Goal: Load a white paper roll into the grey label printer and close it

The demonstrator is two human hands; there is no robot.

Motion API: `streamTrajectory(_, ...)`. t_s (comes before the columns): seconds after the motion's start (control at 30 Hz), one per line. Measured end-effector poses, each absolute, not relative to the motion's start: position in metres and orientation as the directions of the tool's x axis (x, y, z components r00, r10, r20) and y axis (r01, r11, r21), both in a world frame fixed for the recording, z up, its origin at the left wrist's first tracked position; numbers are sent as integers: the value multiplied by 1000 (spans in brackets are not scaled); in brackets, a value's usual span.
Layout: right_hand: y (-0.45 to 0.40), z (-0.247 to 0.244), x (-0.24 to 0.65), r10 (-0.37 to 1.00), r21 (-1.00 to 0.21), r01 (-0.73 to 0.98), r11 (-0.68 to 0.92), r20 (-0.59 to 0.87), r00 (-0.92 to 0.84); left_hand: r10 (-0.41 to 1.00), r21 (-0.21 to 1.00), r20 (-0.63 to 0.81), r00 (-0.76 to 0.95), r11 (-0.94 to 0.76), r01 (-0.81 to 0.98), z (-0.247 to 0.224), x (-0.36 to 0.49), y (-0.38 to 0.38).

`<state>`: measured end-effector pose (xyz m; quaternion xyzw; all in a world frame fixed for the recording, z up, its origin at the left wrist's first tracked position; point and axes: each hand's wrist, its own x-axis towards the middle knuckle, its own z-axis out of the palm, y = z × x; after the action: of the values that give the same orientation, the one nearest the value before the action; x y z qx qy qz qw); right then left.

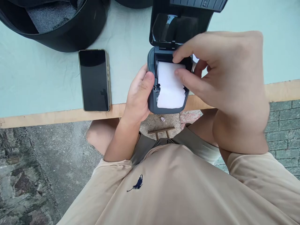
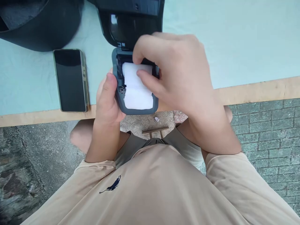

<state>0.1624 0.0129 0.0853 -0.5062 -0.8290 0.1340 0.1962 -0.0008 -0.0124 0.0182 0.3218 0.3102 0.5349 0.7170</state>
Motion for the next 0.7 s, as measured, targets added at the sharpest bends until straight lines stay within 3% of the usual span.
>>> streamTrajectory(0.17,11,93,155,925,-303,876,375,64,-374,965,797,-76,253,211,-566,16,-1,-12)
streamTrajectory(0.33,12,90,154,920,-65,923,379,-81,-383,960,840,-77,268,207,-501,15,-3,-13)
streamTrajectory(0.4,12,90,155,927,-75,928,364,-64,-369,959,849,-84,270,211,-485,14,-4,-13)
streamTrajectory(0.47,10,92,158,928,-168,917,361,-35,-371,962,843,-92,258,213,-494,14,-4,-14)
streamTrajectory(0.57,4,96,164,920,-436,819,372,56,-388,964,829,-93,250,214,-516,15,-4,-14)
streamTrajectory(0.63,4,95,169,932,-684,651,329,123,-342,961,822,-85,263,217,-527,17,-3,-14)
streamTrajectory(0.7,7,91,175,968,-903,375,207,134,-212,958,806,-101,268,237,-543,19,-3,-13)
